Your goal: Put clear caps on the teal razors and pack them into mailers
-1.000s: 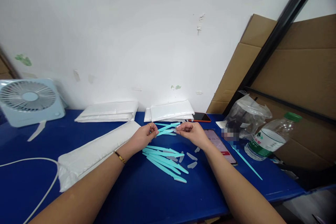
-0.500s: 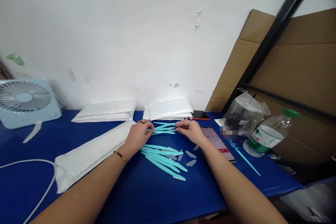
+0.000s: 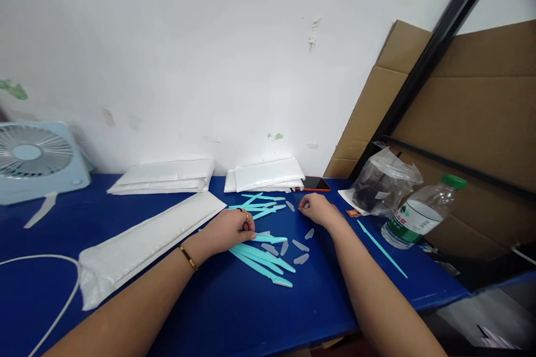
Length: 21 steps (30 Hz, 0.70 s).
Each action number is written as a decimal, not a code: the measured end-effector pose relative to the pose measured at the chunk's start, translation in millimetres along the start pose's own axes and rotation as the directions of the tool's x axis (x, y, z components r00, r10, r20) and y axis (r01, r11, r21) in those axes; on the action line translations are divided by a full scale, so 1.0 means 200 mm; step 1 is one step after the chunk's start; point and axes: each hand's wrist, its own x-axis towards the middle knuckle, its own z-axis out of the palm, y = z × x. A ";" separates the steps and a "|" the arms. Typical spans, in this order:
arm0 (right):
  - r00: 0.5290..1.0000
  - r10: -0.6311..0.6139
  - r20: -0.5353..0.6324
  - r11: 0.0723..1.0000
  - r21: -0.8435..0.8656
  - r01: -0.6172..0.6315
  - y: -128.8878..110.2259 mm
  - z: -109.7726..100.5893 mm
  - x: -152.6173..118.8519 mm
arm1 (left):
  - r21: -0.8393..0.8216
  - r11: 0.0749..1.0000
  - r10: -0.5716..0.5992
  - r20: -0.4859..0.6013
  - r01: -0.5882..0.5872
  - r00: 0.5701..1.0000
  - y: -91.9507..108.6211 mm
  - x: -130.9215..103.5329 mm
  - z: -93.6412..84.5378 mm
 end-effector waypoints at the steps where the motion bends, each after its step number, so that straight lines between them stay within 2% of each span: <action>1: 1.000 -0.007 0.004 1.000 -0.001 0.007 0.00 0.00 0.00 | -0.007 1.000 -0.019 0.001 0.019 1.000 0.00 0.00 0.00; 4: 1.000 -0.023 -0.012 0.997 0.075 0.024 -0.01 0.00 0.00 | -0.032 0.999 -0.045 -0.024 0.044 0.999 -0.02 0.01 0.00; 6: 0.999 -0.021 -0.031 0.968 0.249 0.029 -0.02 0.00 0.00 | -0.037 0.999 -0.038 -0.053 0.036 0.998 -0.04 0.01 0.01; 9: 0.999 -0.040 -0.014 0.851 0.523 0.041 -0.05 0.00 -0.01 | -0.032 0.999 -0.029 -0.078 0.027 0.997 -0.07 0.01 0.02; 12: 0.993 -0.121 -0.011 0.732 0.674 0.097 -0.09 -0.02 -0.02 | -0.058 0.998 -0.036 -0.134 0.029 0.990 -0.08 0.02 0.03; 15: 0.982 -0.188 -0.030 0.636 0.758 0.145 -0.13 -0.04 -0.04 | -0.149 0.988 -0.080 -0.194 0.052 0.978 -0.10 0.03 0.03; 17: 0.980 -0.199 -0.024 0.610 0.779 0.143 -0.14 -0.05 -0.05 | -0.179 0.981 -0.112 -0.221 0.073 0.969 -0.11 0.03 0.02; 21: 0.983 -0.182 0.024 0.606 0.790 0.093 -0.16 -0.04 -0.06 | -0.022 0.995 -0.099 -0.309 0.097 0.946 -0.12 0.04 0.01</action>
